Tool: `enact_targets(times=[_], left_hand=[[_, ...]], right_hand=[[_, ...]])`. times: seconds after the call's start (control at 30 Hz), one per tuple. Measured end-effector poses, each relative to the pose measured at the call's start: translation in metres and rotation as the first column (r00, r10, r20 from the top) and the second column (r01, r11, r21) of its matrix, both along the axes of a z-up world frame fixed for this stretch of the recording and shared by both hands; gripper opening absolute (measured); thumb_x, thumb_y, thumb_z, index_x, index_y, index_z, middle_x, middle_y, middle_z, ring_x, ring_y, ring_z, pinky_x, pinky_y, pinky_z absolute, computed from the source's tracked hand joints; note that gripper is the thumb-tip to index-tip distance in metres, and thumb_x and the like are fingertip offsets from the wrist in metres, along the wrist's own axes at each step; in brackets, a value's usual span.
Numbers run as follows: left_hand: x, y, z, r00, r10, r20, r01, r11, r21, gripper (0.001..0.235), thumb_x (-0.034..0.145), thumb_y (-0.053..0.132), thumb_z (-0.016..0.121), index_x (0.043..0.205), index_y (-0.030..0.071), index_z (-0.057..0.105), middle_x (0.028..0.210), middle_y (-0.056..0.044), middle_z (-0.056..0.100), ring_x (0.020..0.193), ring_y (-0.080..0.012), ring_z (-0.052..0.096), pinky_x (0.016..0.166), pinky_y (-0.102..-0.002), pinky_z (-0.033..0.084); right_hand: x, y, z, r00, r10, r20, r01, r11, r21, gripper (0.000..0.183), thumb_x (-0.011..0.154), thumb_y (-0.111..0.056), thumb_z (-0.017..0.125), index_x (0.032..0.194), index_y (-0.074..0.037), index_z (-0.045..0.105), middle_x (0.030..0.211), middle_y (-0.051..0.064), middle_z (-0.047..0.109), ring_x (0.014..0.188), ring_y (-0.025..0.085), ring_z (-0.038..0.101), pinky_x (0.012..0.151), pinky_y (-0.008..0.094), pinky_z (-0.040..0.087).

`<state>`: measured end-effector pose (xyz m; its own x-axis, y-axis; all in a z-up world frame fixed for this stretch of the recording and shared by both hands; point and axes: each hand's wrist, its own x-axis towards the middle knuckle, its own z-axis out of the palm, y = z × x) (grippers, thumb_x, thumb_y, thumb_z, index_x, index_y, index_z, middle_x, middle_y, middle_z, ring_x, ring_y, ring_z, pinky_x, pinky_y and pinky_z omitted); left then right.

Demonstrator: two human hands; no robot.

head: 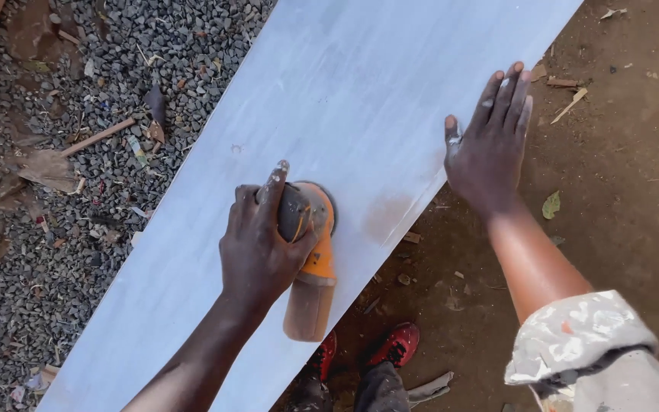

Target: The person uses an electric orbital sander to smooth the surface of a long, white-painted wooden plank. They move the sander back and forth along the length of the plank, covering the entire surface area.

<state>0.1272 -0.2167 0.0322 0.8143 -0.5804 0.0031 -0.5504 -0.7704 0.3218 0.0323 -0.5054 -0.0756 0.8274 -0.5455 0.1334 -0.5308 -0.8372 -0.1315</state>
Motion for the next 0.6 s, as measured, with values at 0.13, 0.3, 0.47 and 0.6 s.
enact_targets(times=[0.13, 0.3, 0.47, 0.6], left_hand=[[0.033, -0.061, 0.023, 0.996, -0.019, -0.085, 0.012, 0.996, -0.085, 0.078, 0.079, 0.024, 0.079, 0.15, 0.007, 0.051, 0.111, -0.025, 0.057, 0.101, -0.0481, 0.066, 0.071, -0.072, 0.058], [0.075, -0.11, 0.014, 0.995, 0.016, -0.099, -0.023, 0.997, -0.07, 0.081, 0.077, 0.028, 0.077, 0.152, 0.013, 0.05, 0.114, -0.019, 0.055, 0.102, -0.0418, 0.066, 0.072, -0.065, 0.061], [0.103, -0.171, 0.02, 0.996, -0.067, -0.061, 0.066, 0.998, -0.021, 0.078, 0.077, 0.03, 0.079, 0.149, 0.014, 0.055, 0.111, -0.019, 0.058, 0.099, -0.0402, 0.067, 0.071, -0.064, 0.062], [0.102, -0.242, 0.017, 0.969, -0.215, -0.125, 0.216, 0.976, -0.004, 0.081, 0.073, 0.034, 0.08, 0.149, 0.017, 0.055, 0.112, -0.021, 0.06, 0.1, -0.042, 0.068, 0.07, -0.067, 0.062]], right_hand=[[-0.003, 0.068, 0.021, 0.992, 0.053, -0.113, -0.03, 0.979, 0.201, 0.08, 0.109, -0.047, 0.032, 0.161, 0.011, 0.013, 0.167, 0.036, 0.008, 0.157, 0.046, 0.005, 0.127, 0.055, 0.006], [0.006, 0.052, 0.012, 0.961, 0.146, -0.234, -0.133, 0.989, 0.073, 0.082, 0.108, -0.055, 0.027, 0.162, 0.005, 0.013, 0.17, 0.029, 0.008, 0.159, 0.041, 0.005, 0.127, 0.049, 0.007], [0.045, -0.08, 0.008, 0.99, -0.089, -0.108, 0.104, 0.984, 0.142, 0.076, 0.111, -0.044, 0.03, 0.162, 0.009, 0.012, 0.169, 0.032, 0.008, 0.158, 0.043, 0.007, 0.127, 0.053, 0.01], [0.07, -0.171, 0.004, 0.987, -0.164, 0.0, 0.161, 0.97, 0.182, 0.072, 0.111, -0.038, 0.035, 0.161, 0.009, 0.014, 0.168, 0.033, 0.01, 0.158, 0.044, 0.008, 0.126, 0.053, 0.013]])
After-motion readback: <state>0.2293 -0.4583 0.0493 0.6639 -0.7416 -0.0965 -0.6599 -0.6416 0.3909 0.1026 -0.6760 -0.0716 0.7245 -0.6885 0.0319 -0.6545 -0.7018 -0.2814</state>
